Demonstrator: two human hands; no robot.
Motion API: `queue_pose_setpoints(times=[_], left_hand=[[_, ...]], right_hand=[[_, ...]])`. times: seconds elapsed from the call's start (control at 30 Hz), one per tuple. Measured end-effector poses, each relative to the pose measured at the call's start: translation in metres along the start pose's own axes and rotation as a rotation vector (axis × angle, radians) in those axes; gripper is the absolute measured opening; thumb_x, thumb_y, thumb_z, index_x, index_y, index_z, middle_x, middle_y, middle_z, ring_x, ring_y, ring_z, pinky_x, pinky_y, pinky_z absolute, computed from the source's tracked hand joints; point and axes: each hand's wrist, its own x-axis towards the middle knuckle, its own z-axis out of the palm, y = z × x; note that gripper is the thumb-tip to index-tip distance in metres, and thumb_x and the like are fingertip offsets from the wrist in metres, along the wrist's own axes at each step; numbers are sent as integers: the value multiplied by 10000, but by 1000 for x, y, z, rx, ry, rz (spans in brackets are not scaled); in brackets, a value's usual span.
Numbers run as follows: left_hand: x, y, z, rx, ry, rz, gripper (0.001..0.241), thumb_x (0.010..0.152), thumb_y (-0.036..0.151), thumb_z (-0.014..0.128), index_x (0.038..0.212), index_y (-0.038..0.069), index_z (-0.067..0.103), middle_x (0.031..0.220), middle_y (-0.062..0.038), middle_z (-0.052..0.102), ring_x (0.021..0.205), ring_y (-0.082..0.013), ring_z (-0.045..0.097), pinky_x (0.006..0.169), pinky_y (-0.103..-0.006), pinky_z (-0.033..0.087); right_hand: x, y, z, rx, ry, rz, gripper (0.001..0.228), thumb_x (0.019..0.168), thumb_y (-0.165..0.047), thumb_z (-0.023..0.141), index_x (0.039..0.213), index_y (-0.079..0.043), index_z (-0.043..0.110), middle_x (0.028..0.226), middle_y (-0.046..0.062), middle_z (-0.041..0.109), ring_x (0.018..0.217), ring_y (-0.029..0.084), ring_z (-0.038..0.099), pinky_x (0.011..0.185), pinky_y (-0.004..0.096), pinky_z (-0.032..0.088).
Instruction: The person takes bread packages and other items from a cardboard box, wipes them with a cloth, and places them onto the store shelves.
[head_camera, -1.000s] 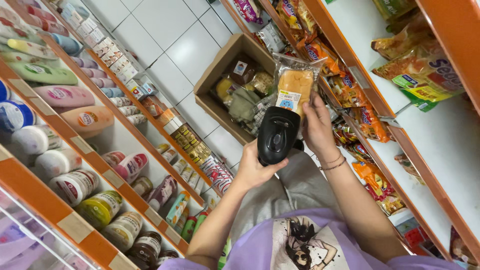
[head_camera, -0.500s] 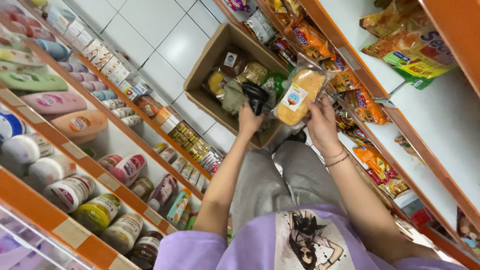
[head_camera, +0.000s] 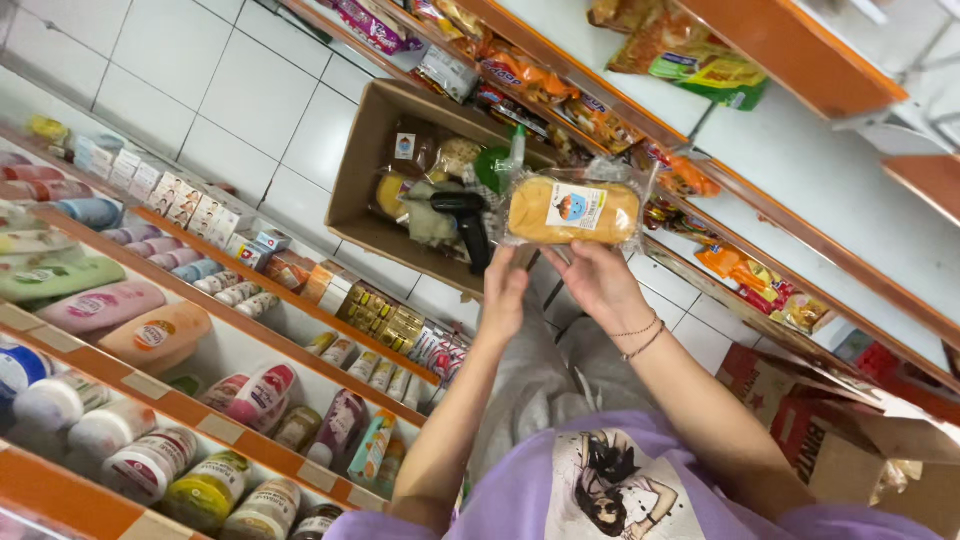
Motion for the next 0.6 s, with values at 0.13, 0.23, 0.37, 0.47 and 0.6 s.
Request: queue_pose_setpoints(times=[0.13, 0.23, 0.37, 0.47, 0.6], left_hand=[[-10, 74, 54, -297, 20, -43, 493, 975, 114, 717, 1398, -53, 526, 1345, -109, 619, 1262, -211, 562, 1117, -366, 426], [-19, 99, 79, -398, 40, -45, 400, 1015, 97, 645, 1378, -41, 551, 1314, -99, 665, 1201, -181, 624, 1066, -342, 483], [-47, 133, 116, -493, -35, -40, 370, 1078, 196, 543, 1349, -53, 583, 1258, -102, 688, 1128, -160, 644, 991, -309, 494], [-75, 162, 157, -65, -226, 22, 440, 1076, 253, 485, 1370, -66, 561, 1247, -92, 692, 1126, -135, 623, 1005, -290, 498], [-116, 177, 238, 181, -386, 111, 384, 1095, 288, 541, 1190, -72, 635, 996, -84, 692, 930, -142, 613, 865, -276, 527]], right_hand=[[-49, -8, -6, -16, -63, -41, 563, 866, 24, 684, 1403, -65, 537, 1422, 64, 599, 1380, 253, 524, 1216, 524, 402], [-96, -23, -33, -355, -185, -74, 590, 872, 18, 712, 1426, -65, 527, 1390, 91, 610, 1332, 249, 553, 1156, 500, 450], [-144, -75, -84, -492, -96, -135, 552, 977, -78, 738, 1478, 37, 536, 1338, 165, 636, 1239, 258, 598, 1071, 436, 483], [-208, -121, -95, -109, -220, -163, 668, 950, -281, 760, 1474, 32, 489, 1367, 160, 626, 1258, 271, 602, 1059, 421, 498], [-302, -160, -98, -525, -292, -403, 835, 845, -189, 840, 1535, -22, 399, 1423, 62, 584, 1297, 204, 587, 1077, 381, 500]])
